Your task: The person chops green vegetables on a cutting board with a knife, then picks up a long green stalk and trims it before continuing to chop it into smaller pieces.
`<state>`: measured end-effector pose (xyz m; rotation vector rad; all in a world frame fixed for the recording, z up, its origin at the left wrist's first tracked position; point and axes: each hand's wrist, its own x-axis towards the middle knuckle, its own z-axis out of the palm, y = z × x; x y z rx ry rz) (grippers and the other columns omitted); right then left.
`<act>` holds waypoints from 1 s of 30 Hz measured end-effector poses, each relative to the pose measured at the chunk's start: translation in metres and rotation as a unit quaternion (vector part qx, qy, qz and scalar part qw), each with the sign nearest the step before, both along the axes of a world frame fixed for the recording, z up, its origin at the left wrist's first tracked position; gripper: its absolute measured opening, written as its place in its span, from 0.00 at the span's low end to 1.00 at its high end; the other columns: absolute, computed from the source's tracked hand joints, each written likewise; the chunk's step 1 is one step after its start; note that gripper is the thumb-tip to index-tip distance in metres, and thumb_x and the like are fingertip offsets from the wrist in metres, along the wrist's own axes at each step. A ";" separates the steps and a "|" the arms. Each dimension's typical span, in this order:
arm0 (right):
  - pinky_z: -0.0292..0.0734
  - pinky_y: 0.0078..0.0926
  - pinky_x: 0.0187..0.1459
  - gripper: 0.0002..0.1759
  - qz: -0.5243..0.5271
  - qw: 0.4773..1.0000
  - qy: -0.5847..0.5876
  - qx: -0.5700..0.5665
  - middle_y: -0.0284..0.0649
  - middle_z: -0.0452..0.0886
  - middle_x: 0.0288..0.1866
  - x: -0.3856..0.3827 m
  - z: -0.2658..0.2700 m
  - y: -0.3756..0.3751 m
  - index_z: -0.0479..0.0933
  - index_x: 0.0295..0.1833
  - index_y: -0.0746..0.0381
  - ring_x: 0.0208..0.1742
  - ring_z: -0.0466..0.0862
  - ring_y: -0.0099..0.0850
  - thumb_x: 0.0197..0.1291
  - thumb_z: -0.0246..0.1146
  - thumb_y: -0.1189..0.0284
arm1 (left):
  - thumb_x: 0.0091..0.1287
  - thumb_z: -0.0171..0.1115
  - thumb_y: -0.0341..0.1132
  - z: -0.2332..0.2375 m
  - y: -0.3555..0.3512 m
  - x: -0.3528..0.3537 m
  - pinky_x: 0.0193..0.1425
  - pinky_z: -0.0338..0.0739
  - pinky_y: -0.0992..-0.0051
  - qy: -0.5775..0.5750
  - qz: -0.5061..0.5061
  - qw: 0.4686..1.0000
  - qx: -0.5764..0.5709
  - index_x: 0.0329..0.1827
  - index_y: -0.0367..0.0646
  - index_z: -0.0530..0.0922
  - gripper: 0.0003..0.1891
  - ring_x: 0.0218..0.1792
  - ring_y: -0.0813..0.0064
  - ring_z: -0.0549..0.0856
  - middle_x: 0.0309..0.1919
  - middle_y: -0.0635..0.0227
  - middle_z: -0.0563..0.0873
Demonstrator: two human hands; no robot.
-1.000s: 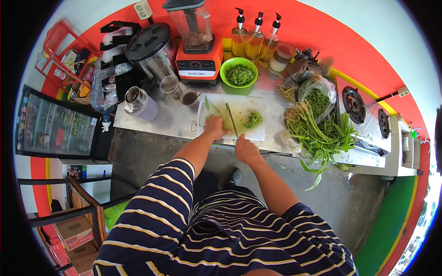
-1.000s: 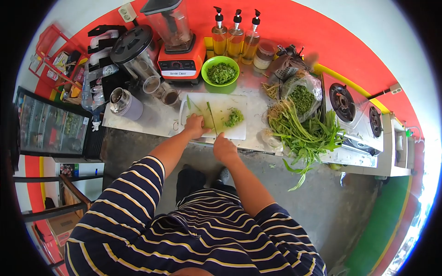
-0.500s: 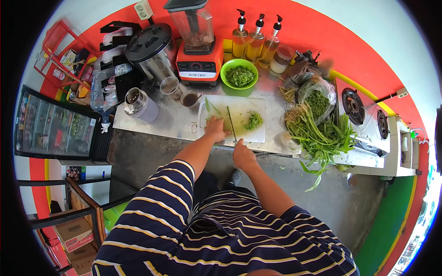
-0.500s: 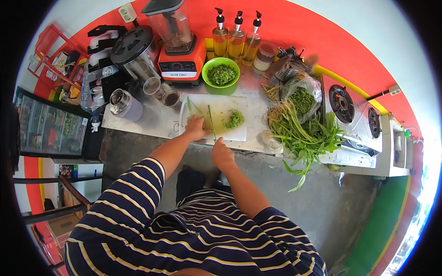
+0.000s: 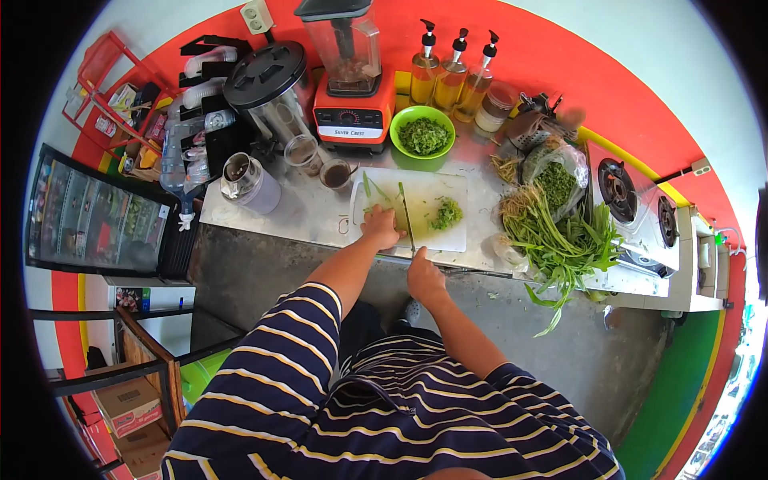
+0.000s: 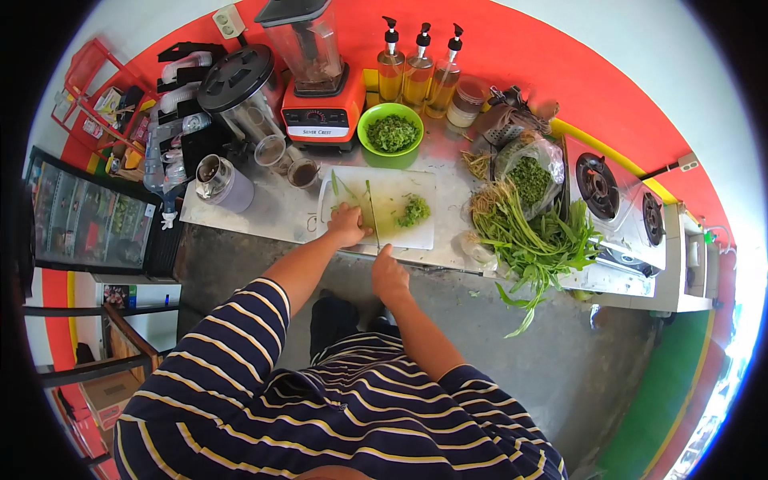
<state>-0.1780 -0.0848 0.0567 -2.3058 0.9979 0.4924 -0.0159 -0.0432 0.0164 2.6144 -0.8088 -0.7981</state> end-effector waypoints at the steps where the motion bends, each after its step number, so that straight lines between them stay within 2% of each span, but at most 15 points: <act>1: 0.78 0.53 0.57 0.22 -0.002 1.000 -0.005 0.012 0.66 0.82 0.52 0.005 -0.001 -0.004 0.60 0.63 0.71 0.54 0.84 0.60 0.67 0.51 0.73 | 0.56 0.78 0.48 0.000 0.000 0.000 0.60 0.71 0.51 0.000 0.005 1.000 0.000 0.41 0.49 0.77 0.20 0.60 0.54 0.72 0.55 0.64 0.72; 3: 0.78 0.53 0.57 0.22 -0.010 1.000 -0.011 0.027 0.67 0.81 0.53 0.010 0.002 -0.013 0.59 0.63 0.71 0.54 0.84 0.61 0.67 0.51 0.73 | 0.56 0.78 0.48 0.002 -0.001 0.000 0.60 0.71 0.51 0.000 0.003 1.000 0.002 0.41 0.49 0.77 0.20 0.60 0.54 0.72 0.55 0.64 0.72; 5: 0.78 0.53 0.58 0.22 0.021 1.000 0.006 0.022 0.67 0.82 0.52 0.011 0.010 -0.017 0.59 0.63 0.70 0.54 0.84 0.61 0.67 0.51 0.72 | 0.57 0.77 0.47 0.005 -0.001 0.001 0.66 0.68 0.49 0.035 0.001 0.999 0.008 0.47 0.49 0.79 0.21 0.66 0.52 0.69 0.61 0.63 0.70; 6: 0.78 0.53 0.58 0.22 0.018 1.000 0.006 0.023 0.67 0.82 0.52 0.010 0.012 -0.015 0.59 0.63 0.70 0.54 0.84 0.61 0.67 0.51 0.72 | 0.57 0.77 0.47 0.006 -0.001 0.002 0.66 0.68 0.49 0.036 -0.002 0.999 0.009 0.47 0.49 0.79 0.21 0.66 0.52 0.69 0.61 0.63 0.70; 11: 0.78 0.53 0.58 0.21 -0.029 0.998 0.020 0.043 0.65 0.83 0.52 -0.004 0.011 0.007 0.59 0.62 0.69 0.56 0.83 0.61 0.68 0.51 0.72 | 0.56 0.78 0.42 0.000 -0.001 0.008 0.64 0.69 0.49 0.072 0.016 0.997 -0.010 0.43 0.50 0.80 0.17 0.64 0.53 0.70 0.58 0.65 0.72; 14: 0.78 0.53 0.57 0.21 -0.039 0.999 0.003 0.031 0.65 0.83 0.51 -0.003 -0.008 0.011 0.59 0.63 0.69 0.55 0.83 0.60 0.68 0.51 0.72 | 0.55 0.78 0.39 0.002 -0.001 0.007 0.62 0.70 0.49 0.065 0.020 0.998 -0.002 0.41 0.50 0.79 0.16 0.62 0.54 0.71 0.56 0.66 0.73; 17: 0.80 0.50 0.57 0.23 -0.007 1.000 0.010 0.009 0.63 0.84 0.51 0.014 0.000 -0.002 0.59 0.64 0.68 0.55 0.85 0.55 0.67 0.54 0.72 | 0.55 0.78 0.39 -0.001 -0.001 0.009 0.62 0.70 0.49 0.068 0.014 0.997 -0.016 0.40 0.50 0.78 0.16 0.62 0.55 0.71 0.55 0.66 0.73; 21: 0.80 0.53 0.56 0.21 0.018 1.000 -0.007 -0.020 0.62 0.84 0.50 0.018 -0.005 -0.026 0.62 0.61 0.68 0.53 0.85 0.57 0.68 0.55 0.69 | 0.55 0.78 0.38 -0.014 0.003 0.013 0.62 0.70 0.49 0.067 0.006 0.997 -0.030 0.40 0.51 0.78 0.16 0.62 0.55 0.71 0.54 0.66 0.73; 23: 0.77 0.56 0.55 0.20 -0.019 0.996 -0.077 0.044 0.67 0.83 0.45 0.014 0.000 -0.035 0.64 0.58 0.68 0.52 0.83 0.63 0.69 0.55 0.65 | 0.55 0.77 0.38 -0.016 0.006 0.013 0.62 0.69 0.49 0.062 0.001 0.997 -0.053 0.41 0.51 0.79 0.15 0.63 0.55 0.71 0.55 0.66 0.73; 27: 0.75 0.60 0.54 0.19 -0.056 0.991 -0.112 0.037 0.67 0.82 0.44 -0.011 0.009 -0.027 0.68 0.56 0.66 0.51 0.81 0.65 0.69 0.57 0.63 | 0.54 0.77 0.38 -0.017 0.015 0.002 0.60 0.72 0.53 0.012 0.019 0.997 -0.078 0.41 0.51 0.80 0.15 0.59 0.56 0.74 0.53 0.66 0.74; 29: 0.80 0.54 0.44 0.18 0.019 0.982 -0.186 0.001 0.60 0.85 0.40 -0.028 -0.019 -0.034 0.71 0.54 0.65 0.41 0.86 0.57 0.68 0.59 0.63 | 0.55 0.75 0.35 -0.017 0.016 0.003 0.56 0.74 0.56 0.003 0.014 0.993 -0.118 0.40 0.51 0.81 0.12 0.53 0.56 0.77 0.50 0.64 0.76; 30: 0.80 0.54 0.44 0.18 0.023 0.980 -0.197 -0.007 0.60 0.85 0.40 -0.033 -0.019 -0.042 0.71 0.54 0.65 0.41 0.86 0.57 0.68 0.59 0.63 | 0.55 0.75 0.35 -0.016 0.016 0.004 0.56 0.74 0.56 -0.009 0.015 0.992 -0.126 0.40 0.51 0.81 0.12 0.53 0.56 0.77 0.50 0.64 0.76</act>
